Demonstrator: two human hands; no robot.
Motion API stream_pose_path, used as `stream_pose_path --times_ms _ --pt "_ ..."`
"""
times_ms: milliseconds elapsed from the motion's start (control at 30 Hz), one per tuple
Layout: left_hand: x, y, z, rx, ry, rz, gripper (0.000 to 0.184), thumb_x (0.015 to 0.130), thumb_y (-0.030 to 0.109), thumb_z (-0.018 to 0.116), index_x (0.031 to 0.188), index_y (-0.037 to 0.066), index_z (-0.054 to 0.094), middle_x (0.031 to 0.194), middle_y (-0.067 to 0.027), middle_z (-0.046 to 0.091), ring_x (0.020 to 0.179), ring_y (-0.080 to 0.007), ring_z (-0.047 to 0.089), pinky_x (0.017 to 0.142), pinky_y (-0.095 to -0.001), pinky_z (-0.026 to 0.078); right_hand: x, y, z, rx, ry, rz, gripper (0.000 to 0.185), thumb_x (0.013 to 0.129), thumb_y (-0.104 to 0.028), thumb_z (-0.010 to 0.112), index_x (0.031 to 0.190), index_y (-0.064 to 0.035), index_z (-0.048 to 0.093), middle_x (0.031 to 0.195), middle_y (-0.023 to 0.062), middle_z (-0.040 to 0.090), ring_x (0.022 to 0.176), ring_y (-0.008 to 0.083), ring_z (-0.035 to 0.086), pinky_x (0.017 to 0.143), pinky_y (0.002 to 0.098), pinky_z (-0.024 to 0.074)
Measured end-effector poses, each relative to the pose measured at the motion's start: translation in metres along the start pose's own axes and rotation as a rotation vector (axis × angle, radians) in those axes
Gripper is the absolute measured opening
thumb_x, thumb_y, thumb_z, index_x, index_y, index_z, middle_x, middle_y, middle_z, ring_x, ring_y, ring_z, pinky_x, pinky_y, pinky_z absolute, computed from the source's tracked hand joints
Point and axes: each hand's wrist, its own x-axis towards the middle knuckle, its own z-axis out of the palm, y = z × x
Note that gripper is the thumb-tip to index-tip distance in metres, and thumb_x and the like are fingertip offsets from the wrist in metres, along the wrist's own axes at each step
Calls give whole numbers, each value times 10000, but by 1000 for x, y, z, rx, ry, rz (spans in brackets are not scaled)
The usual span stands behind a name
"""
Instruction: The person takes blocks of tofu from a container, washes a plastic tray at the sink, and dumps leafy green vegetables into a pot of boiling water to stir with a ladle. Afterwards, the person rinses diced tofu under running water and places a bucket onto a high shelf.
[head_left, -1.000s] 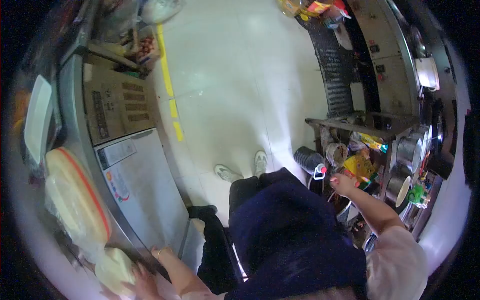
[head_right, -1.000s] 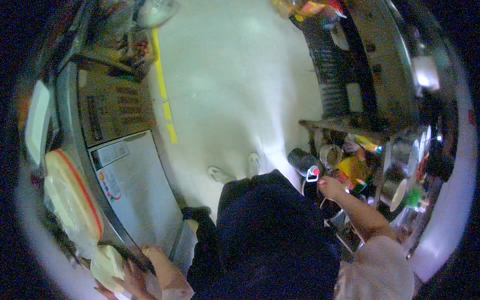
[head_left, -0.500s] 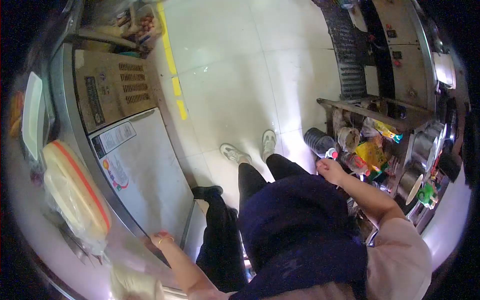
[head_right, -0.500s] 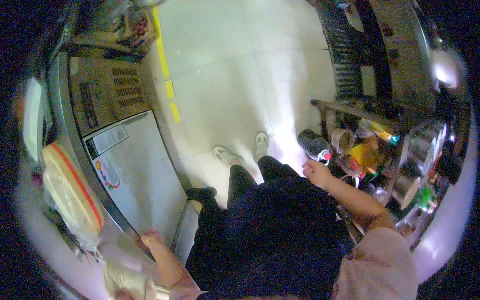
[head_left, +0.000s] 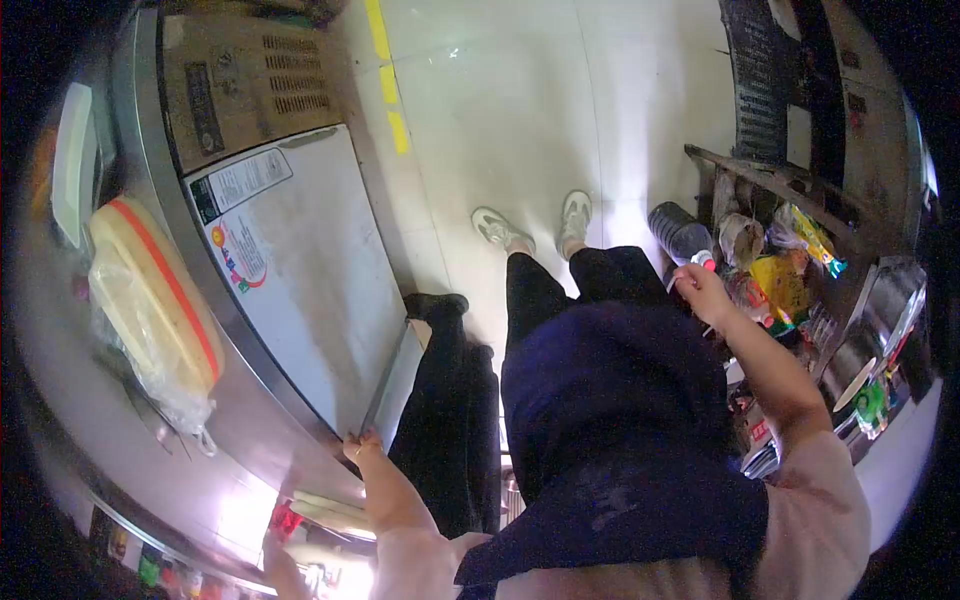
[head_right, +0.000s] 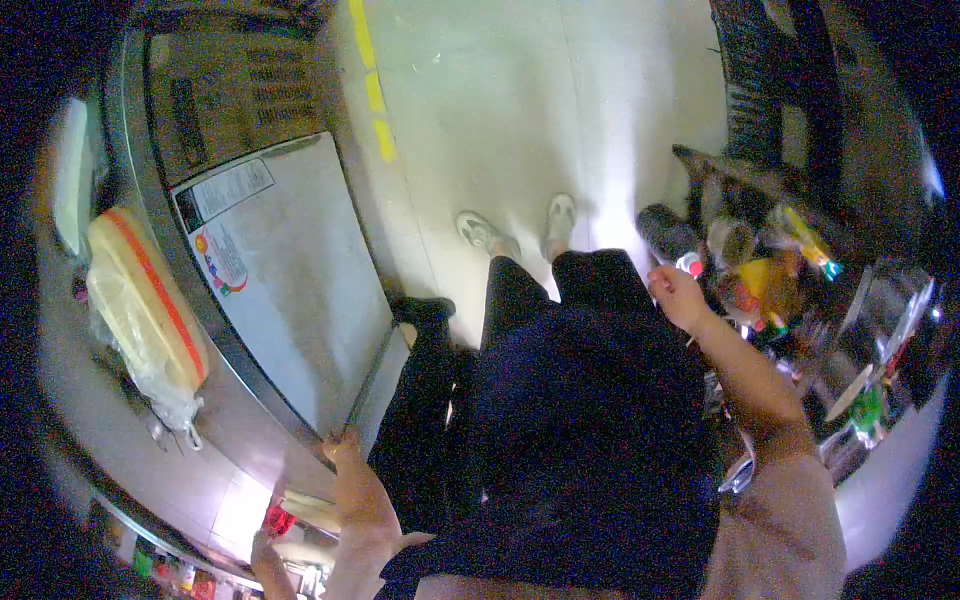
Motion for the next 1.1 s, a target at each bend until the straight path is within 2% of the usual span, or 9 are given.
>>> stream_pose_path --times_ms 200,400,500,567,633,733,900,1000,1100 --pt "-50 -15 14 107 -12 82 248 803 222 443 921 54 582 920 -102 584 710 -259 516 757 -383 473 -3 16 2 -99 20 66 279 881 -261 564 1008 -17 609 841 119 646 780 213 620 733 338 488" --pt "-122 -96 15 305 585 201 275 747 272 606 953 91 593 811 -93 590 648 -251 550 612 -444 463 22 -23 47 -184 -28 -176 280 835 -248 596 1026 -44 616 851 144 656 795 262 640 729 355 497" --pt "-215 -172 -12 395 75 329 260 803 107 528 1059 64 530 736 -80 543 566 -175 518 465 -312 426 23 -121 65 -207 -225 -289 273 819 -220 597 1032 -49 609 877 155 647 820 300 631 728 391 495" --pt "-302 -210 -24 409 -393 359 505 776 33 597 1245 48 410 1041 -114 518 780 -167 557 679 -297 493 21 -167 77 -197 -260 -441 321 821 -249 616 1082 -64 588 951 162 635 913 335 603 802 413 479" --pt "-374 -197 -35 806 -849 222 482 793 71 629 1246 58 464 1054 -115 566 912 -182 579 808 -313 482 16 -196 84 -179 -194 -666 387 813 -280 634 1130 -70 565 985 163 630 947 348 589 840 422 466" --pt "-379 -157 -1 1301 -1789 899 418 801 67 637 1206 51 534 1107 -127 598 1002 -206 588 883 -341 468 9 -234 79 -164 -73 -926 497 777 -303 670 1194 -72 531 1035 166 615 988 342 573 872 414 451" --pt "-325 -110 48 995 -1086 799 404 814 119 629 1200 26 553 1186 -149 586 1068 -262 573 993 -386 389 19 -293 26 -588 3 -582 666 696 -291 728 1267 -59 476 1193 199 545 1106 354 516 933 401 423" --pt "-305 -48 76 808 -881 1222 442 811 91 609 1228 -16 511 1232 -177 536 1165 -281 494 1027 -391 340 23 -314 1 -519 51 -520 688 682 -261 724 1287 -72 455 1269 194 492 1152 375 472 986 439 380" --pt "-273 21 101 622 -539 1466 475 789 59 604 1240 -30 487 1256 -187 501 1200 -299 449 1049 -394 310 25 -313 11 -717 493 -950 656 690 -228 705 1282 -88 459 1297 173 471 1172 367 457 1006 489 346"
